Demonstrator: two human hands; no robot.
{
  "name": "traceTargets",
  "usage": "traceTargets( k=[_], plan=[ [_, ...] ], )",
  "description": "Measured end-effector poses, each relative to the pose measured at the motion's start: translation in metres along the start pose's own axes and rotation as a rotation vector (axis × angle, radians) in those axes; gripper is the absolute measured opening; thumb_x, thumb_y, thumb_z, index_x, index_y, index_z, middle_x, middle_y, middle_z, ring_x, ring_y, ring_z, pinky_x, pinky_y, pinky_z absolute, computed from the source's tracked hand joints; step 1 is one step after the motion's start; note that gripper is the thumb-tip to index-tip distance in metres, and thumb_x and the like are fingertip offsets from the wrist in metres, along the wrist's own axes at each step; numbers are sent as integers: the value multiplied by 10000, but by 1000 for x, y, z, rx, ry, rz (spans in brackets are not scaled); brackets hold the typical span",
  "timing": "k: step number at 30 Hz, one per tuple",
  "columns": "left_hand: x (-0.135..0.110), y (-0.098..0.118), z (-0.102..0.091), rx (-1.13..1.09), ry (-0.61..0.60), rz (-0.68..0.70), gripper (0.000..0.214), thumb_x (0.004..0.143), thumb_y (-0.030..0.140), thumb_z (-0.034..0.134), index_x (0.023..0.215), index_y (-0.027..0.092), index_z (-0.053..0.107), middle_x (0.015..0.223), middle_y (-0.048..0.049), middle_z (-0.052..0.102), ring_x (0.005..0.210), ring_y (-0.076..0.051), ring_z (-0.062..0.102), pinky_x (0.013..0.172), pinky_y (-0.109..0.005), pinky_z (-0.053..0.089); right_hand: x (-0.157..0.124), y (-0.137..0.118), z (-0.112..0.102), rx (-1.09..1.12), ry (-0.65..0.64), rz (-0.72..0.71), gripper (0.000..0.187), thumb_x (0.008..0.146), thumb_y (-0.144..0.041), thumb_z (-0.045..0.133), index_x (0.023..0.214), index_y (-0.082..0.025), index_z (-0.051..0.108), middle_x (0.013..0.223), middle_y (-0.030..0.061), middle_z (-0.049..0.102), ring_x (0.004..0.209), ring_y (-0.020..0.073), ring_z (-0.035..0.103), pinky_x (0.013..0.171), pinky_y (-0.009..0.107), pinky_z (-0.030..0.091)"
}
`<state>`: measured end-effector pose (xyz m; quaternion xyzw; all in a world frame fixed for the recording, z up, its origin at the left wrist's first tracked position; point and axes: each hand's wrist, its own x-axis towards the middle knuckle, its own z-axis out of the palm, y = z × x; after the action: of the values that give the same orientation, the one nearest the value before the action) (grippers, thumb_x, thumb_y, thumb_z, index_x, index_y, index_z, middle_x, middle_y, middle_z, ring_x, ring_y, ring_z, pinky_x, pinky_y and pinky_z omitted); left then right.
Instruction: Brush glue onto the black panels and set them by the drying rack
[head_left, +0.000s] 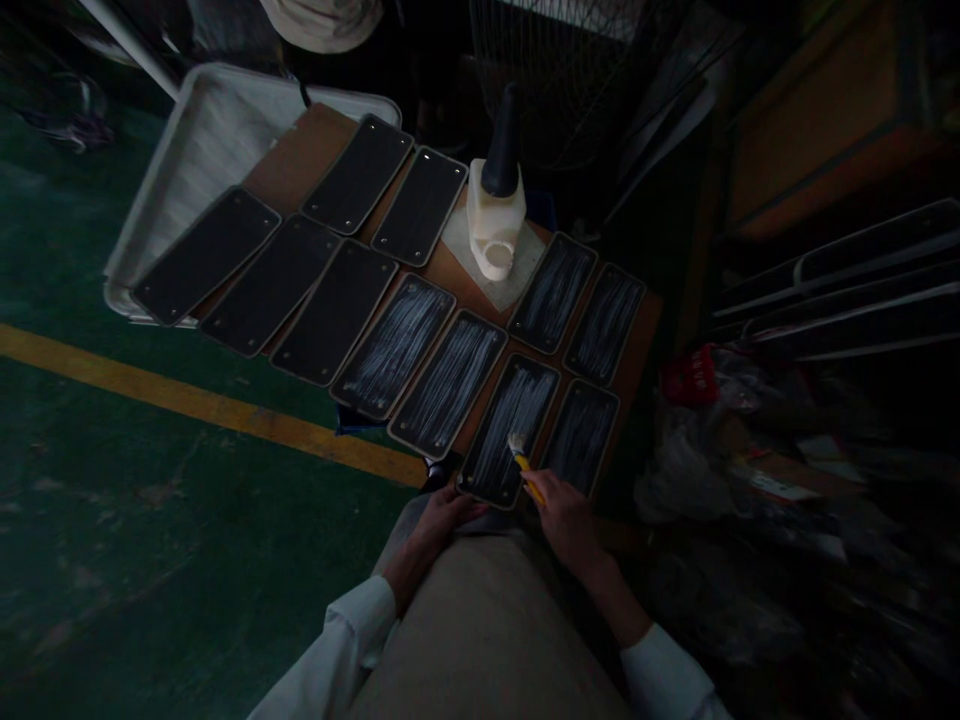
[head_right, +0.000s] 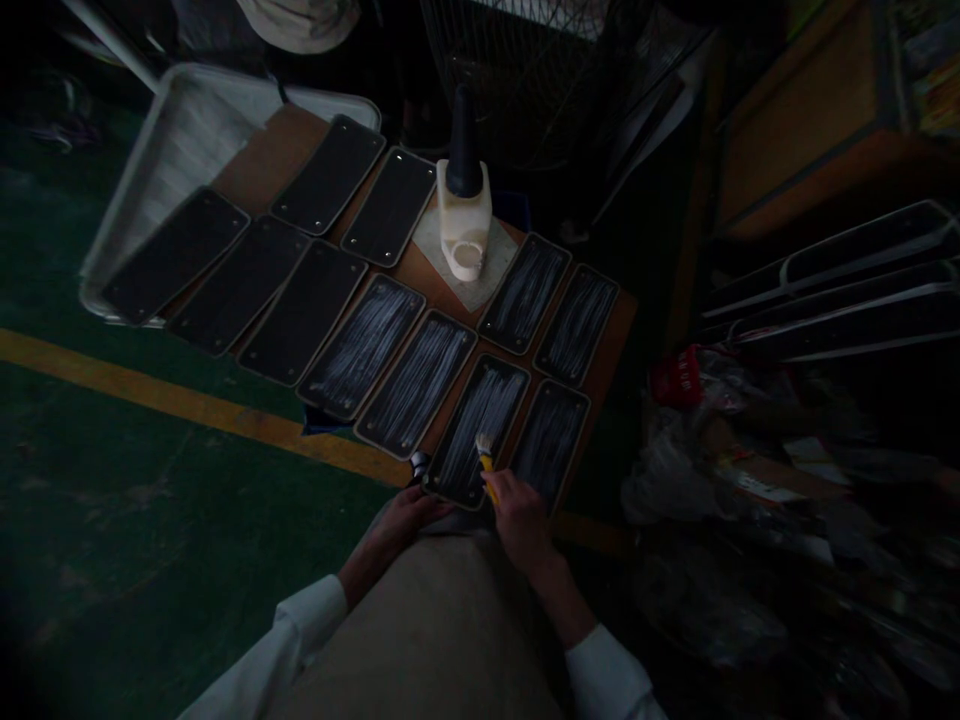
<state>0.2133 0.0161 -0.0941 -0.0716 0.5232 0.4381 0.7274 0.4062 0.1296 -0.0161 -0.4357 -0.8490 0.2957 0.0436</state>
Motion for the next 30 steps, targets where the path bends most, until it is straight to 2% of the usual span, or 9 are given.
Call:
traceTargets(
  k=[5, 8, 11, 14, 19, 21, 25, 28, 30],
  plan=[
    [-2, -3, 1, -5, 33, 14, 181, 752, 252, 765, 913, 171, 740, 946, -71, 777, 860, -210, 717, 886, -322, 541, -42, -26, 1, 67, -144, 8, 225, 963, -174, 472, 1103, -235, 637, 988, 37, 719, 813, 189, 700, 715, 323, 570],
    [1, -6, -1, 3, 48, 28, 190, 751, 263, 770, 911, 168, 735, 912, -70, 778, 813, -198, 719, 846, -311, 553, -44, -29, -13, 217, -157, 54, 192, 975, -229, 481, 1087, -253, 634, 1003, 13, 719, 866, 177, 708, 761, 314, 579],
    [3, -7, -1, 12, 41, 32, 243, 743, 301, 784, 941, 171, 727, 901, -72, 777, 790, -189, 723, 801, -296, 564, -18, -16, -32, 298, -24, 63, 207, 991, -272, 465, 1138, -249, 608, 1046, 26, 700, 938, 170, 694, 807, 299, 564],
    [2, -5, 1, 39, 55, 41, 247, 736, 327, 788, 923, 180, 724, 883, -74, 775, 767, -173, 724, 771, -272, 568, 27, 8, -45, 211, 101, 5, 241, 1001, -295, 447, 1184, -234, 591, 1073, 51, 684, 944, 178, 681, 817, 306, 544],
    [4, -7, 0, 75, 81, 53, 263, 722, 356, 790, 897, 174, 716, 868, -70, 770, 740, -162, 721, 759, -264, 570, 74, 28, -34, 17, 183, -14, 255, 1003, -287, 436, 1178, -211, 606, 1080, 74, 682, 933, 195, 671, 806, 317, 528],
    [5, -9, 0, 69, 93, 54, 282, 707, 346, 802, 902, 165, 707, 862, -69, 767, 731, -160, 719, 751, -264, 570, 63, 20, -20, -12, 107, -48, 241, 996, -253, 450, 1168, -199, 610, 1057, 75, 686, 921, 198, 669, 797, 315, 525],
    [4, -8, 0, 60, 96, 54, 279, 706, 318, 800, 913, 156, 706, 851, -68, 766, 721, -158, 713, 737, -261, 566, 7, -14, 4, 20, -117, -102, 247, 972, -165, 473, 1175, -201, 610, 1015, 67, 694, 877, 195, 669, 783, 316, 527],
    [3, -7, 1, 68, 95, 50, 264, 702, 312, 799, 882, 143, 705, 810, -63, 756, 703, -151, 702, 731, -259, 561, -24, -34, 2, 144, -239, -59, 217, 966, -174, 492, 1131, -219, 626, 1017, 46, 705, 874, 186, 681, 784, 309, 538],
    [2, -7, 1, 70, 105, 43, 301, 682, 320, 818, 881, 130, 696, 804, -67, 752, 700, -152, 698, 729, -263, 559, -25, -37, -8, 269, -240, 8, 198, 975, -209, 490, 1115, -233, 627, 1044, 29, 705, 920, 174, 685, 822, 298, 539]
  ],
)
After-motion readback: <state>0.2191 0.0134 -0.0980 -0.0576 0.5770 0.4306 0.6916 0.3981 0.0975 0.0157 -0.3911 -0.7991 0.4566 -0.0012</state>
